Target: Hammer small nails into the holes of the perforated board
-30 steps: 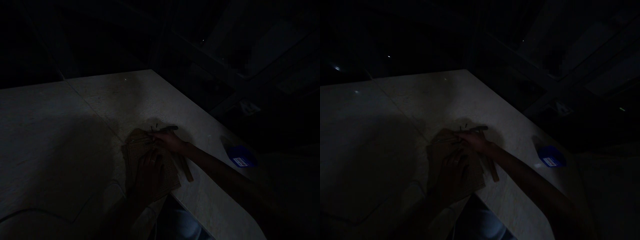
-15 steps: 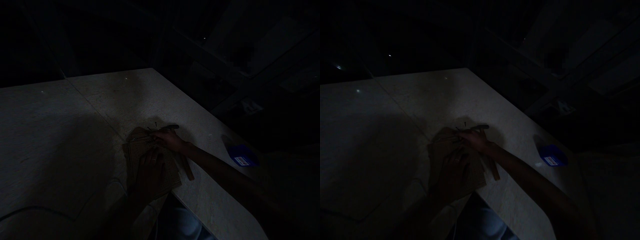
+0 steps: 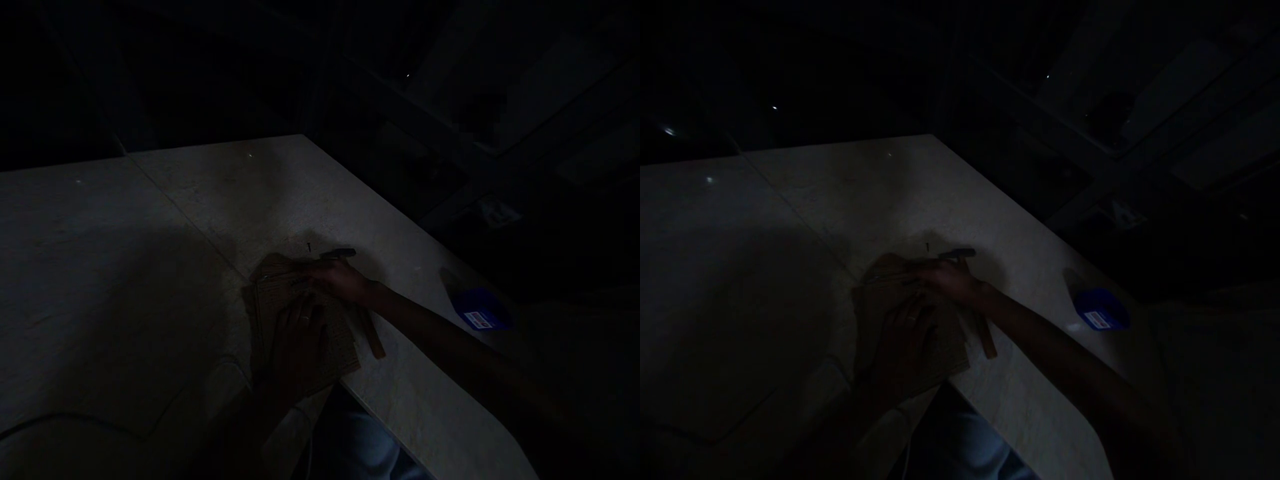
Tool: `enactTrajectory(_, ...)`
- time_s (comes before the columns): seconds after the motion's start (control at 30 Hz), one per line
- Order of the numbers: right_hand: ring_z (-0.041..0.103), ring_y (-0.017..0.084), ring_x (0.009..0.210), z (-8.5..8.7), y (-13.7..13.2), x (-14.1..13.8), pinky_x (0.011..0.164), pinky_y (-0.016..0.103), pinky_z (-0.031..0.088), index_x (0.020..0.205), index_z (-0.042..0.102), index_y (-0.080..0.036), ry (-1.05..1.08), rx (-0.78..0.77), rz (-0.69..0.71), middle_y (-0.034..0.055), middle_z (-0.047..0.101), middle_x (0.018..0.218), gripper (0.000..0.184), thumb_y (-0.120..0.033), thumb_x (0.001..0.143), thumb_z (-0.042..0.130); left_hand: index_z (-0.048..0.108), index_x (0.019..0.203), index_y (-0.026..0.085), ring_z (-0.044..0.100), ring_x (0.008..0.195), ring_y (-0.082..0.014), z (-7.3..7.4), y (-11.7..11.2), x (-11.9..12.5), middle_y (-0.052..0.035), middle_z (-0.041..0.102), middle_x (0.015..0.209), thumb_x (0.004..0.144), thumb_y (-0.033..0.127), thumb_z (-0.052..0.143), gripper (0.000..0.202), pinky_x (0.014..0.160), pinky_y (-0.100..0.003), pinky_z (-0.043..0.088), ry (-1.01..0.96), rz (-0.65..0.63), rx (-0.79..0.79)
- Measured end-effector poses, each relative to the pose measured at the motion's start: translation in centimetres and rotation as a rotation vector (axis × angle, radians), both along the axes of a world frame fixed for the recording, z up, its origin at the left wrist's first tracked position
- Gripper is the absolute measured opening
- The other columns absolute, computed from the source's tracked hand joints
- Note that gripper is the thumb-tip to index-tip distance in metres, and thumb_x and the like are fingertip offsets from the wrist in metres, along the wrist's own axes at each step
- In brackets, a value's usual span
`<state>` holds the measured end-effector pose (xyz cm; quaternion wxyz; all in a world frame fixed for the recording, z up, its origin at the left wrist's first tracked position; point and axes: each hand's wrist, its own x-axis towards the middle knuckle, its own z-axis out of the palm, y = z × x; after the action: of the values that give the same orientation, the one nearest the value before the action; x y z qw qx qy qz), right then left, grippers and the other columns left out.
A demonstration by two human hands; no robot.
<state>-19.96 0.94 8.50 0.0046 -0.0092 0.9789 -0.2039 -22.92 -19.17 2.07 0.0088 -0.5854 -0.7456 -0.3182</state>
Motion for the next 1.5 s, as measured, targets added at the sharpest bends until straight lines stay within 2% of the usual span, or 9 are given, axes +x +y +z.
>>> enactTrajectory(0.17,0.069,0.02,0.119,0.3,0.7,0.4,0.102,0.035,0.054,0.13,0.07,-0.029,0.032,0.007,0.039,0.004,0.071,0.134,0.041,-0.008,0.095,0.061,0.065,0.125,0.018,0.051,0.134,-0.0334,-0.4,0.1,0.2,-0.0139,0.059,0.145,0.095,0.023,0.053,0.033,0.107,-0.051,0.039,-0.02,0.01,-0.01)
enactTrajectory(0.3,0.074,0.018,0.107,0.0,0.8,0.5,0.094,0.03,0.056,0.122,0.073,-0.025,0.077,-0.061,0.041,0.0044,0.078,0.118,0.035,-0.007,0.095,0.061,0.065,0.125,0.017,0.05,0.135,-0.034,-0.4,0.1,0.2,-0.0143,0.058,0.145,0.095,0.022,0.054,0.033,0.106,-0.052,0.04,-0.02,0.005,-0.008)
enactTrajectory(0.43,0.076,0.017,0.093,-0.9,1.0,0.4,0.085,0.029,0.057,0.113,0.076,-0.02,0.088,-0.148,-0.085,0.0048,0.081,0.101,0.026,-0.01,0.092,0.067,0.067,0.123,0.018,0.051,0.134,-0.0336,0.1,0.1,0.1,-0.0138,0.059,0.144,0.096,0.023,0.053,0.03,0.106,-0.051,0.04,-0.034,-0.001,-0.013)
enactTrajectory(0.63,0.076,0.018,0.091,-1.3,1.1,0.4,0.084,0.03,0.057,0.112,0.075,-0.018,0.099,-0.342,-0.264,0.0049,0.081,0.098,0.028,-0.011,0.086,0.071,0.065,0.124,0.017,0.05,0.135,-0.0323,0.1,0.0,0.1,-0.0135,0.06,0.144,0.097,0.023,0.051,0.031,0.107,-0.05,0.04,-0.039,-0.006,0.004)
enactTrajectory(0.87,0.077,0.02,0.091,-0.8,0.2,0.0,0.084,0.032,0.056,0.105,0.077,-0.02,0.038,-0.196,-0.43,0.006,0.081,0.1,0.022,-0.012,0.086,0.072,0.067,0.12,0.018,0.05,0.134,-0.0338,0.1,0.1,0.0,-0.0144,0.059,0.143,0.096,0.024,0.053,0.029,0.106,-0.052,0.039,-0.033,-0.006,-0.029)
enactTrajectory(1.07,0.076,0.023,0.093,0.0,-0.4,-1.0,0.082,0.033,0.055,0.103,0.078,-0.022,-0.047,-0.055,-0.442,0.0061,0.081,0.102,0.017,-0.017,0.088,0.071,0.065,0.125,0.017,0.052,0.133,-0.0329,0.0,0.0,-0.2,-0.016,0.059,0.143,0.097,0.025,0.051,0.033,0.107,-0.051,0.04,-0.015,-0.013,0.0)
enactTrajectory(1.2,0.076,0.021,0.093,0.1,-0.6,-1.3,0.084,0.031,0.055,0.108,0.077,-0.026,-0.043,-0.041,-0.404,0.0019,0.081,0.102,0.027,-0.011,0.087,0.069,0.066,0.123,0.017,0.051,0.133,-0.0334,0.2,0.0,-0.3,-0.0159,0.059,0.142,0.097,0.024,0.051,0.031,0.106,-0.051,0.04,-0.024,-0.012,-0.01)
enactTrajectory(1.37,0.074,0.02,0.099,0.6,-0.3,-0.9,0.091,0.033,0.054,0.107,0.077,-0.024,0.048,-0.134,-0.268,0.0024,0.08,0.103,0.034,-0.003,0.086,0.06,0.067,0.121,0.019,0.051,0.133,-0.0335,0.3,0.1,-0.3,-0.015,0.059,0.143,0.097,0.026,0.051,0.03,0.105,-0.052,0.04,-0.044,-0.016,-0.029)
enactTrajectory(1.5,0.075,0.018,0.091,-0.3,1.7,-1.1,0.088,0.033,0.056,0.098,0.076,-0.019,0.186,-0.33,-0.475,0.0025,0.079,0.093,0.031,-0.001,0.078,0.062,0.067,0.122,0.02,0.053,0.132,-0.0332,0.3,0.0,-0.2,-0.0141,0.06,0.143,0.097,0.025,0.051,0.03,0.105,-0.051,0.04,-0.039,-0.006,-0.016)
